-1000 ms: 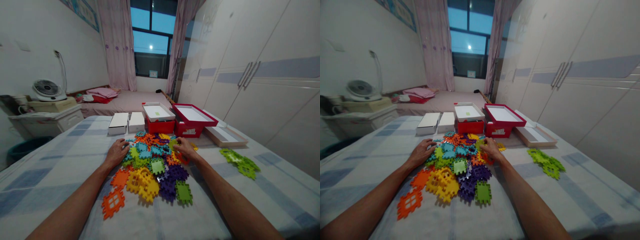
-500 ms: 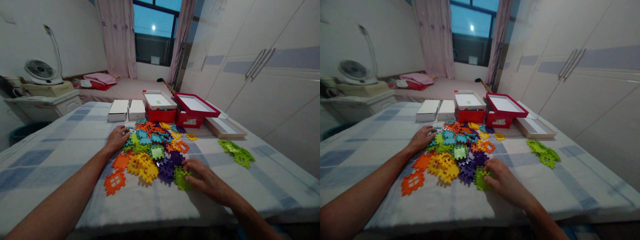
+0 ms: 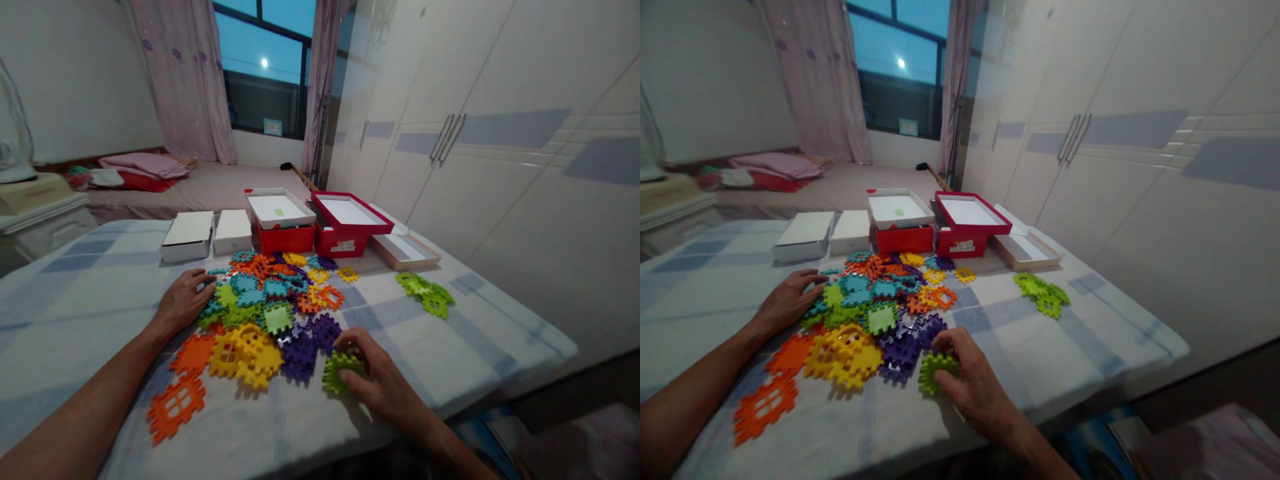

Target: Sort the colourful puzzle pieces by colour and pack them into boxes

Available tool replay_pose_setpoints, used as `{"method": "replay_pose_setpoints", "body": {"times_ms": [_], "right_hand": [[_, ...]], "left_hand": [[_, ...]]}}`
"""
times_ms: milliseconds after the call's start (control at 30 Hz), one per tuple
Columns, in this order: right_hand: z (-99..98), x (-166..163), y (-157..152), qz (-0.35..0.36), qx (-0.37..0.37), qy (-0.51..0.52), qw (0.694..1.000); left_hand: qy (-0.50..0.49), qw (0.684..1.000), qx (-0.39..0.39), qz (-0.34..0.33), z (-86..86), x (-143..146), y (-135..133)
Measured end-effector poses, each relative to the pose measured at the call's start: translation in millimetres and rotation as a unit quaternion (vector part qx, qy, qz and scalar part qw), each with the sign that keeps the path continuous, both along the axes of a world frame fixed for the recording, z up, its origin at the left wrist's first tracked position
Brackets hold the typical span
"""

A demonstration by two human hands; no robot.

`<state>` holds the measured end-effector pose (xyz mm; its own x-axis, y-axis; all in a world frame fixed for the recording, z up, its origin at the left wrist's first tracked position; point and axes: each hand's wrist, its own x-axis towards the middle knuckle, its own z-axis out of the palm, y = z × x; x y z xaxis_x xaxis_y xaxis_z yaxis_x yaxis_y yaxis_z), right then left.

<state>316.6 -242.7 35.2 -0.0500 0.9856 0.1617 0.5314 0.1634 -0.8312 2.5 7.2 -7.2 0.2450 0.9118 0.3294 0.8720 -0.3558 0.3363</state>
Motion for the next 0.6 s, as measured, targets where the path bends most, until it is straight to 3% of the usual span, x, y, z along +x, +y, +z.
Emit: {"method": "replay_pose_setpoints", "body": {"times_ms": [67,167,300,367,433,500,533,600], "right_hand": [[3.0,20,2,-0.038,0.003,0.019,0.999],[9.6,76,19,-0.163,0.048,-0.036,0.985],[14.8,163,47,-0.288,0.051,-0.174,0.94],[15.9,189,56,-0.33,0.054,-0.261,0.905],[18.0,194,63,-0.362,0.094,-0.344,0.861],[22.5,178,70,-0.354,0.145,-0.378,0.843],[25.6,162,74,-0.327,0.157,-0.366,0.857],[32.4,119,83,-0.224,0.151,-0.298,0.915]], "left_hand": [[0.003,1.0,-0.01,0.001,0.3,0,0],[0.004,1.0,-0.012,-0.003,1.8,0,0],[-0.009,1.0,0.0,0.003,1.8,1,0],[-0.018,1.0,0.002,0.008,1.2,2,-1],[-0.028,1.0,0.005,0.011,1.2,3,-3],[-0.037,0.999,0.01,0.013,1.8,5,-4],[-0.039,0.999,0.01,0.016,2.3,6,-5],[-0.041,0.999,0.007,0.019,3.3,7,-6]]}}
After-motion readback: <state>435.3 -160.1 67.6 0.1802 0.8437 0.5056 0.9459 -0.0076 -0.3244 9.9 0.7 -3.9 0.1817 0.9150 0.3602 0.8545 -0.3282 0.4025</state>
